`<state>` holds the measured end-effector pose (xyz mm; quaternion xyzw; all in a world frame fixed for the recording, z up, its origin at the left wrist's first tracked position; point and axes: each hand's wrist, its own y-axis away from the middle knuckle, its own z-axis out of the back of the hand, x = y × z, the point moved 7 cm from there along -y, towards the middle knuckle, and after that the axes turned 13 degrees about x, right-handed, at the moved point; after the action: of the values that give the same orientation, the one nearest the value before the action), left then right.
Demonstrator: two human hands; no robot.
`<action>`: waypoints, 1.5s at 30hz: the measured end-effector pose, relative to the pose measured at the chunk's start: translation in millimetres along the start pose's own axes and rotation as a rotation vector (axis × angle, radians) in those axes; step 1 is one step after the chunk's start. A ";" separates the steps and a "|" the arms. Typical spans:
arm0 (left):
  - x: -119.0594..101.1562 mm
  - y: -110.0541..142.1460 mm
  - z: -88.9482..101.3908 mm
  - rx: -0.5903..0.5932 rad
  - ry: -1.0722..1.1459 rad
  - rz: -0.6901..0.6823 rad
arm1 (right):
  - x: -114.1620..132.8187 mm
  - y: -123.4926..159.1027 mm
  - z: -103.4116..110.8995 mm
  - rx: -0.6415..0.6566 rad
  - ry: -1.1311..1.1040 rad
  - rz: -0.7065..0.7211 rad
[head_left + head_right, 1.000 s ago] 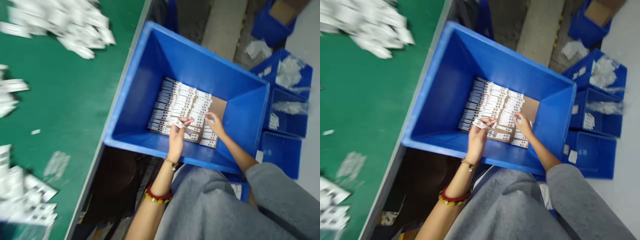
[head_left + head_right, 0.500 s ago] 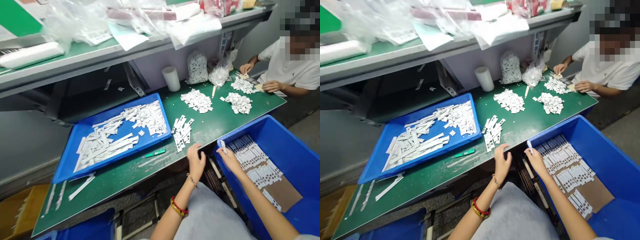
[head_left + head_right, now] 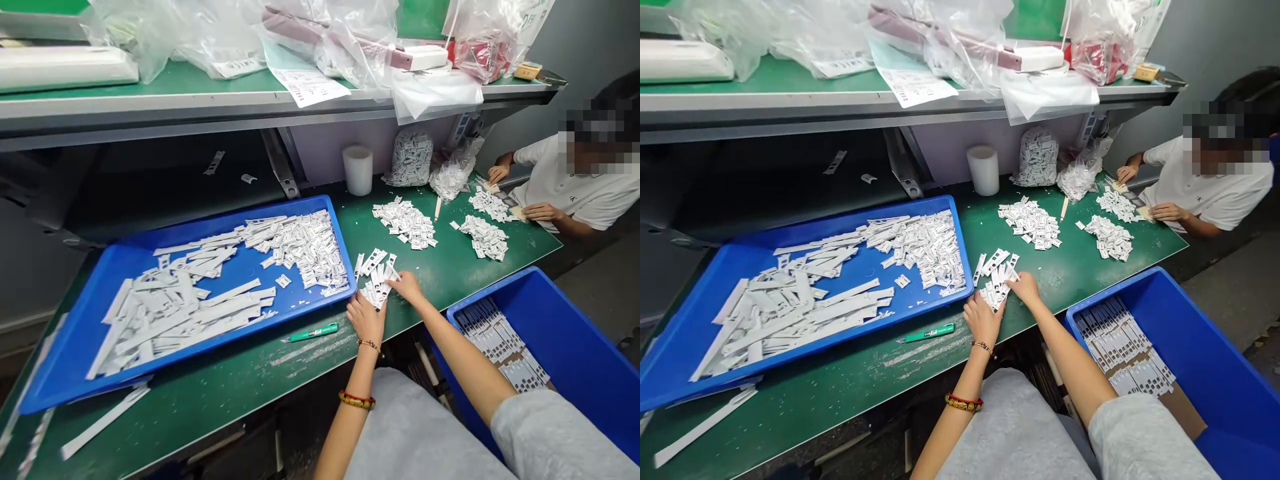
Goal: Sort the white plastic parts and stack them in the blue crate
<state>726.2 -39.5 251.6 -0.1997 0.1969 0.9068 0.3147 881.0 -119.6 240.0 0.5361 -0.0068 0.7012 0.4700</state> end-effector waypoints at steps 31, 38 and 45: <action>22.6 1.7 0.7 -0.161 0.566 -0.283 | 30.4 20.7 32.7 -0.099 0.078 0.501; -19.8 4.8 -7.1 0.069 0.945 -0.437 | -3.3 31.3 -26.8 -0.029 -0.710 0.242; -17.0 -8.6 -19.1 0.223 1.230 -0.284 | -6.7 44.6 3.7 -0.054 -0.584 0.311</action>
<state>748.7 -50.9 241.8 -0.6736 0.4062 0.5502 0.2803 854.0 -150.7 258.5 0.6943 -0.2415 0.5808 0.3495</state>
